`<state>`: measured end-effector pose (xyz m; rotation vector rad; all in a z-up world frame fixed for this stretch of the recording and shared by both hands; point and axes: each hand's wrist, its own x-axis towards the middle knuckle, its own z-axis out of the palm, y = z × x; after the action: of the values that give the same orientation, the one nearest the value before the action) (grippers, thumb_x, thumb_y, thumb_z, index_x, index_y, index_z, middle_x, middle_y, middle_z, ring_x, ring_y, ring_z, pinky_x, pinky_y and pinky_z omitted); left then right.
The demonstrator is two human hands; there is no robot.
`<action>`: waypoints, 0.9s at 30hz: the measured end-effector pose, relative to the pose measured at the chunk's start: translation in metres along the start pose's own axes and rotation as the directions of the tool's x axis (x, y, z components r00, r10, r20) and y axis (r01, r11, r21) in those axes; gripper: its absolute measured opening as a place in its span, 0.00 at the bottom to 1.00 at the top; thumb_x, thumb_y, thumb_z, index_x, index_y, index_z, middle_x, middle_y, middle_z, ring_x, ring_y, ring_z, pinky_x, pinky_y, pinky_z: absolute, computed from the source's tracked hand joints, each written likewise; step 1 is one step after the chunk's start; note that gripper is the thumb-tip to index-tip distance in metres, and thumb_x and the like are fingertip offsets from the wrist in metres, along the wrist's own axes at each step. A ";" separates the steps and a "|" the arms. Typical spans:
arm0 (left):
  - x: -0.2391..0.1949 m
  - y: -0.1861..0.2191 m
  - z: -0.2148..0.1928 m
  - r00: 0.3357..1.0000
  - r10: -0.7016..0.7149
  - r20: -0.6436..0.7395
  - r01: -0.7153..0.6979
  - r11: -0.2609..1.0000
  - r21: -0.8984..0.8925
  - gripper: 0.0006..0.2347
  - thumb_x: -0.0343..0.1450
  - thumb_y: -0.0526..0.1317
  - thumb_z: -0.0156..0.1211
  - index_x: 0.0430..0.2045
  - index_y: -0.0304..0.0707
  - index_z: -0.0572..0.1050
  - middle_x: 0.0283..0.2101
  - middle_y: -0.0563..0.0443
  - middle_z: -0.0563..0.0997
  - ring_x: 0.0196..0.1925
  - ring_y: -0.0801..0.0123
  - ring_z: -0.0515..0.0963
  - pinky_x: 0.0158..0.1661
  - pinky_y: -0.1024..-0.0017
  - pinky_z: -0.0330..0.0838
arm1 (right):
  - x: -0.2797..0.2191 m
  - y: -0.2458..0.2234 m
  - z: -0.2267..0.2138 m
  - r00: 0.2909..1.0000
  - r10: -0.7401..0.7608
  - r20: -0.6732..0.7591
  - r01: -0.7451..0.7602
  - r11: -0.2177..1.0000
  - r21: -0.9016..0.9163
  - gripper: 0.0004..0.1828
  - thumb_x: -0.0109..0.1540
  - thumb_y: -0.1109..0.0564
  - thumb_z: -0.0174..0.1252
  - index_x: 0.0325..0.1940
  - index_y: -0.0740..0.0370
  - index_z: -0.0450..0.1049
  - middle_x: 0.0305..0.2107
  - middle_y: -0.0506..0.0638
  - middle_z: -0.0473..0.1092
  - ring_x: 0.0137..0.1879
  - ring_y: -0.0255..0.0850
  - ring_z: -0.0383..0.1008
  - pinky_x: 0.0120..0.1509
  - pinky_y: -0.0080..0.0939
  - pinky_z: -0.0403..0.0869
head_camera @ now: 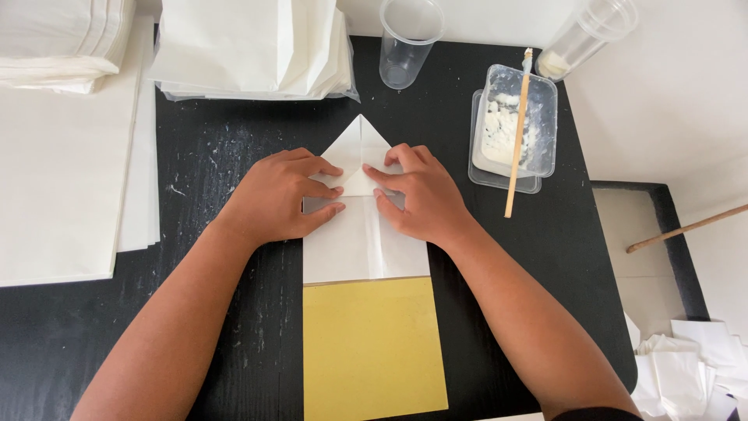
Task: The person folds a white sheet of paper into a triangular shape on a black table. They use a brush to apply a white paste from a container onto the folded edges to secure them. The person then places the folded paper onto a yellow sheet and picks up another white sheet from a stack.
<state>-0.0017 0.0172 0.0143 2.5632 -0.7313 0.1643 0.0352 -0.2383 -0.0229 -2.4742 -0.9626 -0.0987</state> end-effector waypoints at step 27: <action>0.004 -0.004 0.013 0.997 0.057 0.051 -0.064 0.988 0.141 0.18 0.69 0.59 0.60 0.45 0.54 0.84 0.46 0.53 0.78 0.49 0.61 0.76 0.53 0.66 0.67 | -0.002 0.005 -0.003 0.972 -0.222 -0.080 0.216 0.973 -0.085 0.10 0.62 0.51 0.62 0.36 0.57 0.86 0.43 0.47 0.78 0.53 0.47 0.78 0.54 0.44 0.75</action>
<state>0.0036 0.0124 0.0023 2.6898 -0.8435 0.1828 0.0371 -0.2445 -0.0232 -2.3995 -1.2107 -0.3211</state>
